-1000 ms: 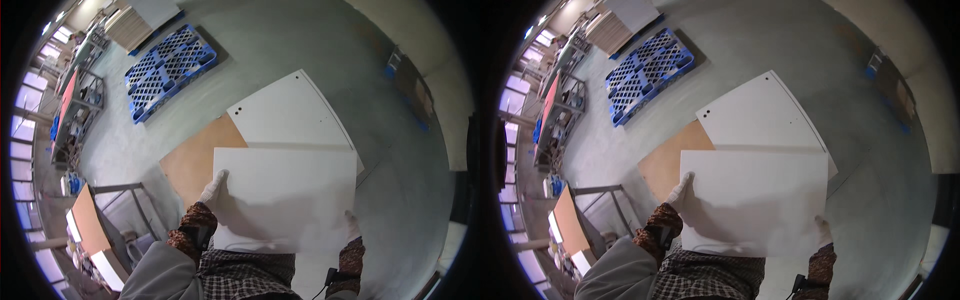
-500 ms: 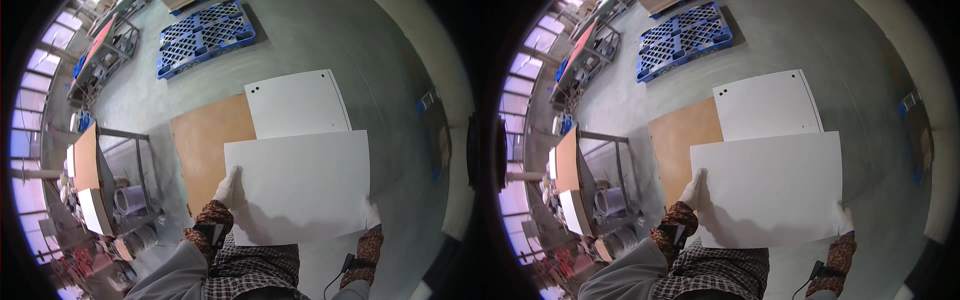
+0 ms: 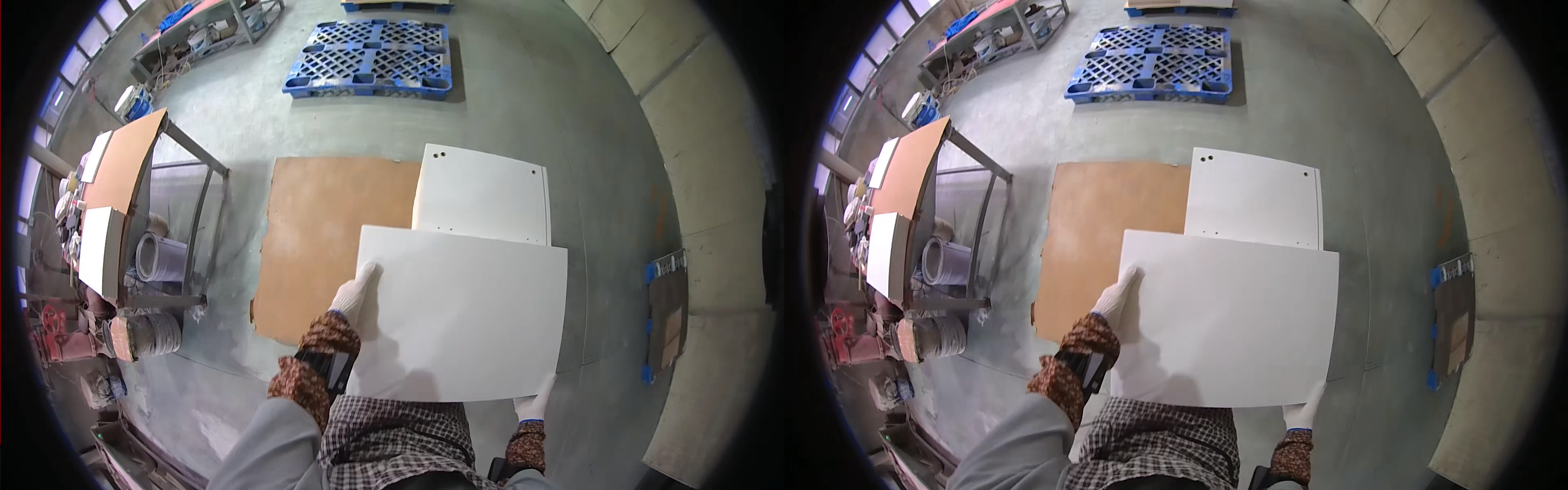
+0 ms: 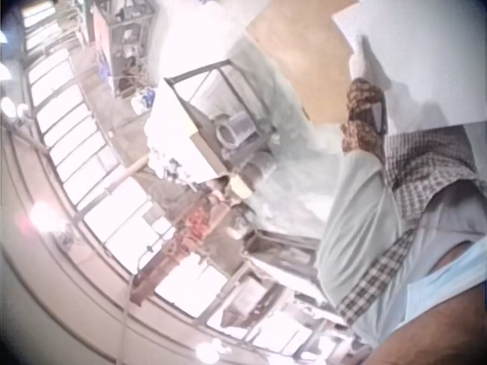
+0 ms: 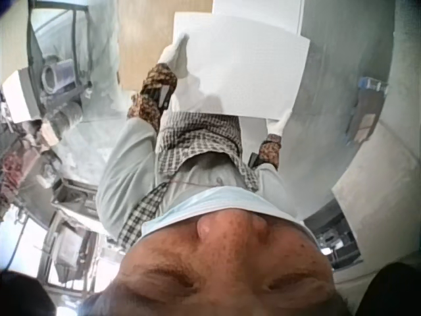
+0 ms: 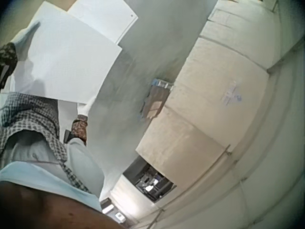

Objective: Stacking white furniture panels onto a wooden base on the workshop floor.

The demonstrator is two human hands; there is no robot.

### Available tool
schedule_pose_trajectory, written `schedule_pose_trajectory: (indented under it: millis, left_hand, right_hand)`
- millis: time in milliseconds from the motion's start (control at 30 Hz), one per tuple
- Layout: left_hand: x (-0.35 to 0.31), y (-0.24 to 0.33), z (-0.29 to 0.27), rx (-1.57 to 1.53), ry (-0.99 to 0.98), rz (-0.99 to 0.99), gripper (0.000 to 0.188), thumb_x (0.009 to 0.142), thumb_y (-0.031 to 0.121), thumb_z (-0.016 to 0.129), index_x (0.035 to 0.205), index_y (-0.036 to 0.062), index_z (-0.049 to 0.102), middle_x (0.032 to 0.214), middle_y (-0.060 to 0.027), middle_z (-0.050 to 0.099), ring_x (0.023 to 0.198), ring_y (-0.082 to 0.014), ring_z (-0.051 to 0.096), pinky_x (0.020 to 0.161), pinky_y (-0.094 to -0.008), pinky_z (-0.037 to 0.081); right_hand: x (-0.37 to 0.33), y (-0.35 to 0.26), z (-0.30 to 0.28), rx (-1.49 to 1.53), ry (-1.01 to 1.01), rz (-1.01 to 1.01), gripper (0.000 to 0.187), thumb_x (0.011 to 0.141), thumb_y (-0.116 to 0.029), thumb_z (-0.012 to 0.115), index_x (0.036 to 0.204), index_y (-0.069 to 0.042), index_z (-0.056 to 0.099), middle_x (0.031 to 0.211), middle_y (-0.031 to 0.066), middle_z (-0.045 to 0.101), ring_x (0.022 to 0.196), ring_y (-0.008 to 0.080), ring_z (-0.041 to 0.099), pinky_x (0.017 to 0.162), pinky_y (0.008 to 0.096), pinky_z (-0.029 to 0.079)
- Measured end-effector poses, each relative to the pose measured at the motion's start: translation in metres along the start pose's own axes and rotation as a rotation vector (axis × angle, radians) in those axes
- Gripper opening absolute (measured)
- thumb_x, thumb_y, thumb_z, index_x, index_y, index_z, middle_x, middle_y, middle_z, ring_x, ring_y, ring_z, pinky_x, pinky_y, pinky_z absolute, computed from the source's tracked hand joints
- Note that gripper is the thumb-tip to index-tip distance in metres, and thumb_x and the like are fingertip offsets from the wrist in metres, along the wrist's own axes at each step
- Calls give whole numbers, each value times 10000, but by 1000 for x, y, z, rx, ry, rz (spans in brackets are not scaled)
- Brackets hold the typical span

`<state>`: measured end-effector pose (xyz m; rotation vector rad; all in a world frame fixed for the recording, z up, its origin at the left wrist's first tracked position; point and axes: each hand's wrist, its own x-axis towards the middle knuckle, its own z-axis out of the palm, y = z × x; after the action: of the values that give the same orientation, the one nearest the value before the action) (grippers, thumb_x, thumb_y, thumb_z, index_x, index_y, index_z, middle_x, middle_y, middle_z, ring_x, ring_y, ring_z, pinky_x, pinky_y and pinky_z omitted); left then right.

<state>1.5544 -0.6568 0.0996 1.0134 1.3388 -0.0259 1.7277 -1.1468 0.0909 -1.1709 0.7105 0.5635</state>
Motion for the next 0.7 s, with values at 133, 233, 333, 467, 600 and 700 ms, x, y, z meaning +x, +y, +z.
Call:
schedule_pose_trajectory:
  millis: [133,233,333,467,600,700]
  left_hand:
    - [-42,-21,10,106,104,123,851,918,724,538,1241,-52,672,1062,-117,704,962,-206,632,874,-348,496]
    - [-51,-61,16,-50,83,180,857,944,726,497,1328,-28,628,1176,-109,681,1058,-207,617,939,-329,480]
    - [-68,-71,29,-41,41,185,861,970,721,458,1416,-9,559,1268,-105,644,1139,-193,589,988,-308,460]
    - [-55,-78,51,-300,-97,202,788,1034,645,404,1506,15,434,1461,-86,507,1327,-190,460,1128,-287,352]
    - [-42,-87,61,-185,-60,370,787,1036,650,387,1519,29,401,1450,-89,496,1303,-210,465,1125,-294,350]
    - [-30,-76,62,-195,-74,464,818,1022,673,392,1536,37,367,1501,-100,454,1342,-229,432,1151,-325,321]
  right_hand:
    - [10,-18,-16,-55,-137,-58,767,934,-654,606,1518,-193,419,1524,25,458,1370,246,458,1100,485,423]
    - [26,-33,-6,-151,-53,-115,731,957,-565,636,1525,-167,403,1527,58,455,1371,244,468,1113,450,422]
    - [54,-49,-3,-217,-133,-267,698,972,-489,655,1520,-130,413,1494,69,493,1363,210,472,1108,407,420]
    - [103,-82,13,-224,-215,-278,674,985,-472,643,1492,-67,459,1432,79,562,1317,178,519,1104,345,408]
    - [121,-123,62,-357,-103,-171,723,891,-593,691,1365,-61,569,1258,78,653,1129,175,639,883,354,571]
    - [151,-142,86,-415,-217,-203,763,856,-621,704,1327,-30,599,1201,95,681,1096,197,659,847,389,587]
